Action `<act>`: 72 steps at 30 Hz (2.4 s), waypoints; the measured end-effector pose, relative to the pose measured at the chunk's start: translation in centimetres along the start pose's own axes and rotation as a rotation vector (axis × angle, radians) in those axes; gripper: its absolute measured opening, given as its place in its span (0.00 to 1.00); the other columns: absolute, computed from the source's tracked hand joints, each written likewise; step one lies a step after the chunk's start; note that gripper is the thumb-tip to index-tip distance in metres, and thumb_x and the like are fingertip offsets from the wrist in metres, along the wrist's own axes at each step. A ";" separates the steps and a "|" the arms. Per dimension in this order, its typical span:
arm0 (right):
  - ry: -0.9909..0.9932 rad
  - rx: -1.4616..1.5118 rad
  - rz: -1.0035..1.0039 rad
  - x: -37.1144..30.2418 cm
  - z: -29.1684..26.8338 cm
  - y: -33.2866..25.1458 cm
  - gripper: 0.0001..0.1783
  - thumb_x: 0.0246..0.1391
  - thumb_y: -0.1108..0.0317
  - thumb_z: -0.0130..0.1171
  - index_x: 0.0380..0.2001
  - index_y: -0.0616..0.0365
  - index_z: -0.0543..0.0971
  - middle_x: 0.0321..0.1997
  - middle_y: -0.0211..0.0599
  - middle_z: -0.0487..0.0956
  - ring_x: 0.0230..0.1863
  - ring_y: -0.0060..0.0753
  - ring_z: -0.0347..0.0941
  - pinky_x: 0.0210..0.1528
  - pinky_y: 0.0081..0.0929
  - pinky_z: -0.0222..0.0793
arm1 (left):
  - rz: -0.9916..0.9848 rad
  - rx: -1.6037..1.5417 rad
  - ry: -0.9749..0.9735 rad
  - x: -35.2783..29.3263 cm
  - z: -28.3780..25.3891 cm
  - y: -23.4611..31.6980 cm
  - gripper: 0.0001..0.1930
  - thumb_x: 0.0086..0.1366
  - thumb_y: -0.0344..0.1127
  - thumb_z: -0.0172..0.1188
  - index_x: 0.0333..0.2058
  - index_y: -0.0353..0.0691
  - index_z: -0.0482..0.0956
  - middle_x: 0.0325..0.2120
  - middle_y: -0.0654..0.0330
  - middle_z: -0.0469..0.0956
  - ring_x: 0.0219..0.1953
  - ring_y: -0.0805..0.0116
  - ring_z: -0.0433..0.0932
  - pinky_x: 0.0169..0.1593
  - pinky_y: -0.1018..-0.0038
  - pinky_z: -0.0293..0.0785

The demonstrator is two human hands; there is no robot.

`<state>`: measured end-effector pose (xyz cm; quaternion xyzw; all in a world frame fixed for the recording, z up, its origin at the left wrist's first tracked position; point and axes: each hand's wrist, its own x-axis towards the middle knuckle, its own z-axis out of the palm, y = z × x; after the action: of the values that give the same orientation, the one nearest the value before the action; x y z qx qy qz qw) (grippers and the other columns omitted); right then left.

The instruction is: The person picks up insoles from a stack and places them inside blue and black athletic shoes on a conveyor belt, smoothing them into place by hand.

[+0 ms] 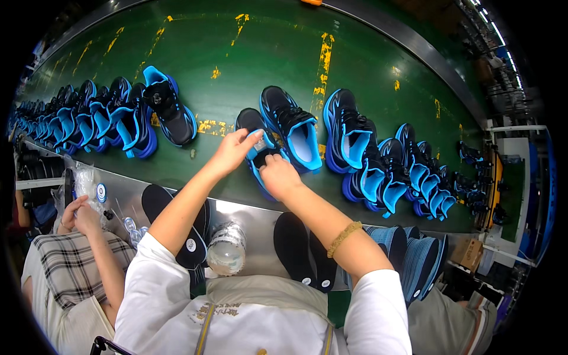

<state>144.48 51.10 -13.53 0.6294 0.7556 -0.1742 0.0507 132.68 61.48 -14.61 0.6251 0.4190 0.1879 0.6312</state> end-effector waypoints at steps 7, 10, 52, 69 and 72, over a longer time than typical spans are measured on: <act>-0.461 -0.213 0.001 2.2 -0.5 0.1 0.15 0.48 0.68 0.46 0.37 0.59 0.78 0.47 0.48 0.70 0.48 0.44 0.66 0.47 0.31 0.65 | -0.063 -0.094 -0.053 0.7 -0.6 -1.7 0.20 0.60 0.51 0.53 0.19 0.41 0.66 0.14 0.72 0.58 0.18 0.84 0.55 0.20 0.82 0.51; -0.576 -0.217 0.012 2.8 -0.3 0.2 0.17 0.49 0.68 0.45 0.41 0.60 0.77 0.51 0.47 0.69 0.51 0.45 0.65 0.50 0.30 0.63 | -0.114 -0.187 -0.088 0.8 -0.7 -2.1 0.18 0.60 0.51 0.52 0.20 0.44 0.68 0.14 0.74 0.59 0.17 0.85 0.55 0.19 0.84 0.49; 0.793 0.253 0.778 -28.8 -6.9 4.6 0.13 0.48 0.77 0.51 0.40 0.62 0.73 0.43 0.46 0.72 0.46 0.44 0.69 0.49 0.32 0.64 | 0.232 0.230 0.001 -0.2 -3.3 6.2 0.06 0.56 0.30 0.47 0.21 0.36 0.67 0.24 0.56 0.73 0.17 0.71 0.64 0.21 0.75 0.58; 0.728 0.669 1.130 -42.3 -7.2 6.2 0.20 0.52 0.70 0.53 0.48 0.68 0.69 0.49 0.47 0.71 0.50 0.35 0.67 0.52 0.26 0.60 | 0.356 0.734 0.035 5.5 4.6 6.6 0.15 0.59 0.40 0.52 0.31 0.31 0.65 0.26 0.41 0.72 0.32 0.43 0.72 0.34 0.58 0.68; 0.749 0.755 0.891 -35.2 -12.4 7.3 0.13 0.52 0.71 0.53 0.38 0.69 0.76 0.41 0.43 0.75 0.42 0.28 0.70 0.45 0.20 0.63 | 0.214 0.566 -0.031 5.3 4.8 6.6 0.18 0.60 0.44 0.51 0.28 0.31 0.67 0.24 0.39 0.72 0.33 0.42 0.72 0.35 0.59 0.67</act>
<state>160.48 23.36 7.05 0.8721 0.2793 -0.1589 -0.3691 141.28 63.43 -10.58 0.8195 0.3766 0.1195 0.4151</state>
